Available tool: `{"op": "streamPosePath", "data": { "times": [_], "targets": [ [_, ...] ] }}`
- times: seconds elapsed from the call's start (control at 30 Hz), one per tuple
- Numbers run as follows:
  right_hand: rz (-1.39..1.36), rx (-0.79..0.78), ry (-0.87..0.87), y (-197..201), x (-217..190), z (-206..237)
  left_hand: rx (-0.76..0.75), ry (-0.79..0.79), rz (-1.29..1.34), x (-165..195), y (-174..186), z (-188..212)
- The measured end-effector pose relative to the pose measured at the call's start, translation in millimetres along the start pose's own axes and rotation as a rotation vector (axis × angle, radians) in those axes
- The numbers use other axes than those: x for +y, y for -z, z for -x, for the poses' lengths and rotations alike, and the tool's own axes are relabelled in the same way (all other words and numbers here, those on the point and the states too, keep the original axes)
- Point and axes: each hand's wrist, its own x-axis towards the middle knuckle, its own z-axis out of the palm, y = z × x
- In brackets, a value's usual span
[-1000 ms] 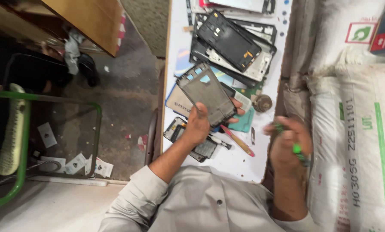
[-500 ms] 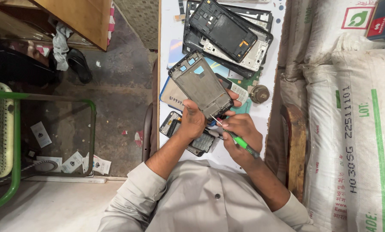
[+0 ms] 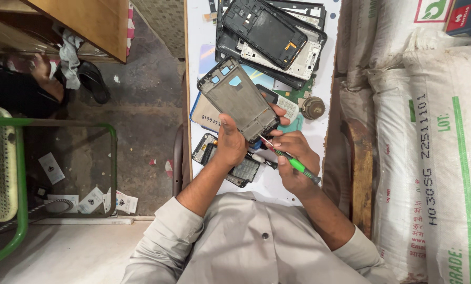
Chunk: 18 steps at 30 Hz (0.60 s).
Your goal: The person holds a phone midframe in one hand and uses a green-handled screwdriver to pry and unscrew along the edge of the phone housing, working on it over a table covered with disassembled phone parts, occasionally repositioning the phone to work on different edges.
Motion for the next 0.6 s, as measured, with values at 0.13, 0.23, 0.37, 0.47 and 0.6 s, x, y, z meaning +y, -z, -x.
{"op": "streamPosePath", "data": {
  "times": [0.13,0.23,0.37,0.47,0.6],
  "targets": [
    [0.012,0.025,-0.001,-0.8,1.5,-0.6,0.036,0.004,-0.030,4.1,-2.8,-2.6],
    [-0.030,0.028,0.008,0.1,2.2,-0.5,0.032,0.010,-0.027,6.7,-3.8,-2.0],
    [-0.047,0.047,-0.015,1.1,2.9,3.1,0.013,-0.011,-0.025,5.8,-3.3,-1.6],
    [-0.050,0.045,-0.021,1.1,4.5,5.0,0.002,-0.026,-0.025,4.3,-3.1,-1.8],
    [-0.038,0.034,0.014,0.6,5.7,5.2,0.012,-0.003,-0.020,5.4,-3.5,-2.6]
  ]
}}
